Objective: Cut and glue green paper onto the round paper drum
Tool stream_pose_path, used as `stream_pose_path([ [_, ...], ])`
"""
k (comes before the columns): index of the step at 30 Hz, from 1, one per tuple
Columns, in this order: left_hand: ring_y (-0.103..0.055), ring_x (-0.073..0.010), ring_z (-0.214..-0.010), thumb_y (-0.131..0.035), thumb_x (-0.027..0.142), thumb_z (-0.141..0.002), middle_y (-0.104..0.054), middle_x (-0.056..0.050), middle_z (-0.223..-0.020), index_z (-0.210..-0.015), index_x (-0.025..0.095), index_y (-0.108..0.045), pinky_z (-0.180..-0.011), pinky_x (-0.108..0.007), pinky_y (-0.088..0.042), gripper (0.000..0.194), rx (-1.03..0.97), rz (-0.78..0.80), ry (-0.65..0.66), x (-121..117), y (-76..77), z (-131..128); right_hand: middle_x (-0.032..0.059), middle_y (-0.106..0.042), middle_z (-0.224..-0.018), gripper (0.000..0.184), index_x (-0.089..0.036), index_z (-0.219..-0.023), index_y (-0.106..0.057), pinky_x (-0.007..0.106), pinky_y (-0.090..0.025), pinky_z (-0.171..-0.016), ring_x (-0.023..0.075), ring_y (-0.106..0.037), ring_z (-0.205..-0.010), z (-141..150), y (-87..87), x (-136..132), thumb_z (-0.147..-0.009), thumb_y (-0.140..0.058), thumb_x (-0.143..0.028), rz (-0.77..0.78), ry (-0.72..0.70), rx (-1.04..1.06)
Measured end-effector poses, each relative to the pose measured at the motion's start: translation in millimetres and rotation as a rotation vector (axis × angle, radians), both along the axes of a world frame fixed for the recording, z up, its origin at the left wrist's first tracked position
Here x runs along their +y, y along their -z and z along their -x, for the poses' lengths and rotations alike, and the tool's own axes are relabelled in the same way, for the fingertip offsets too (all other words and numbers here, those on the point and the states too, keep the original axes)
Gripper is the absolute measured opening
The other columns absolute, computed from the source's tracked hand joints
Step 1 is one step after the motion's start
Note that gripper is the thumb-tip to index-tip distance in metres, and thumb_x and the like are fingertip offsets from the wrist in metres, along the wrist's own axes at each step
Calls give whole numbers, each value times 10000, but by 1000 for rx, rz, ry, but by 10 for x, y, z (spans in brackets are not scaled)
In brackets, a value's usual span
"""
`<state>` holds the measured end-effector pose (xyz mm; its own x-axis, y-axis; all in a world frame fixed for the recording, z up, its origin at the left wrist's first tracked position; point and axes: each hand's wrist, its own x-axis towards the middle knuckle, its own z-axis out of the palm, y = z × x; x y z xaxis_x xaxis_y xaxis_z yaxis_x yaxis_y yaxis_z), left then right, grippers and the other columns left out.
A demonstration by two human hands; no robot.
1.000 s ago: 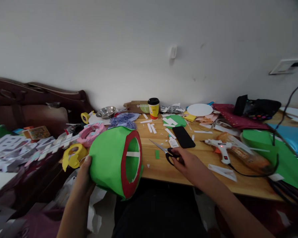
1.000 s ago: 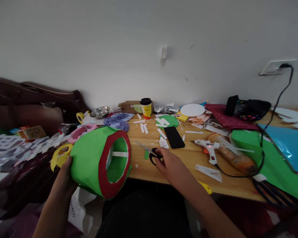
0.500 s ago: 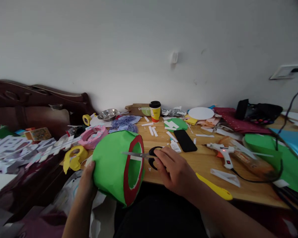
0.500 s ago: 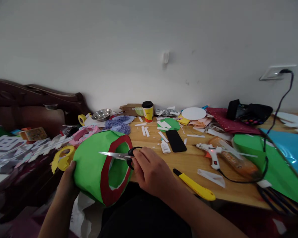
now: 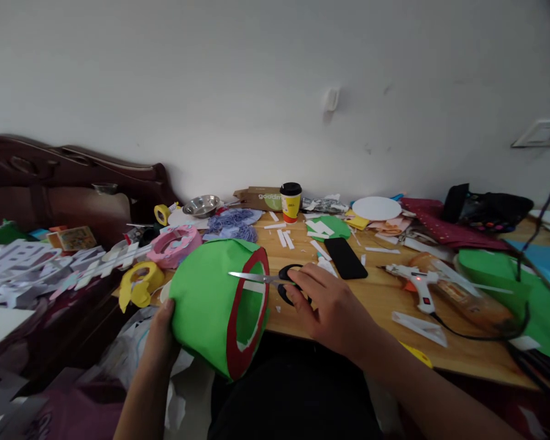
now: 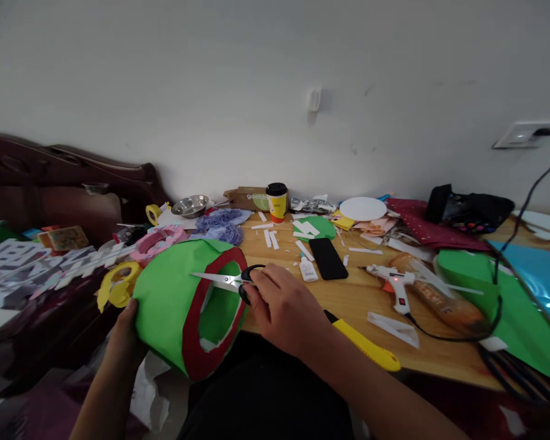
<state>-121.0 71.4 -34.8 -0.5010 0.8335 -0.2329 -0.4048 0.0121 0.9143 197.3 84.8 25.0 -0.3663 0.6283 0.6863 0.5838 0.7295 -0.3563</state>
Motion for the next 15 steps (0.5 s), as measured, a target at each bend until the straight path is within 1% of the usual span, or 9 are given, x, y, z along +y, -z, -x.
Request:
stream_pose_path([
  [5,-639,-449,-1223,-889,529,-486,-797,-146,-993,-917,178,-752,-960,-467,-606,572,-7,15,18,-24,36,40,128,-690,-983,204,-125,-1108,-665,394,-578,-811,235,-664,-906,-31,-39,2,-1027,-491,-195,37,-11,-18],
  [8,-649,-448,-1208,-885,510,-477,-797,-148,-970,-873,178,-744,-955,-474,-607,535,-14,18,7,-51,57,51,118,-685,-975,219,-125,-1109,-672,388,-579,-799,226,-662,-891,-46,-59,-16,-1028,-479,-191,79,-38,-10],
  [12,-666,-447,-1179,-883,500,-466,-797,-139,-927,-898,172,-752,-943,-472,-610,558,-14,12,-21,-79,84,54,100,-684,-942,211,-144,-1072,-680,369,-574,-768,213,-657,-857,-54,-95,-47,-1025,-478,-183,100,-55,15],
  [15,-670,-434,-1177,-900,492,-461,-794,-111,-863,-889,185,-745,-938,-451,-613,548,-12,-6,-40,-89,109,64,98,-688,-932,207,-150,-1035,-680,363,-572,-776,207,-658,-850,-56,-119,-48,-1025,-477,-183,74,-43,46],
])
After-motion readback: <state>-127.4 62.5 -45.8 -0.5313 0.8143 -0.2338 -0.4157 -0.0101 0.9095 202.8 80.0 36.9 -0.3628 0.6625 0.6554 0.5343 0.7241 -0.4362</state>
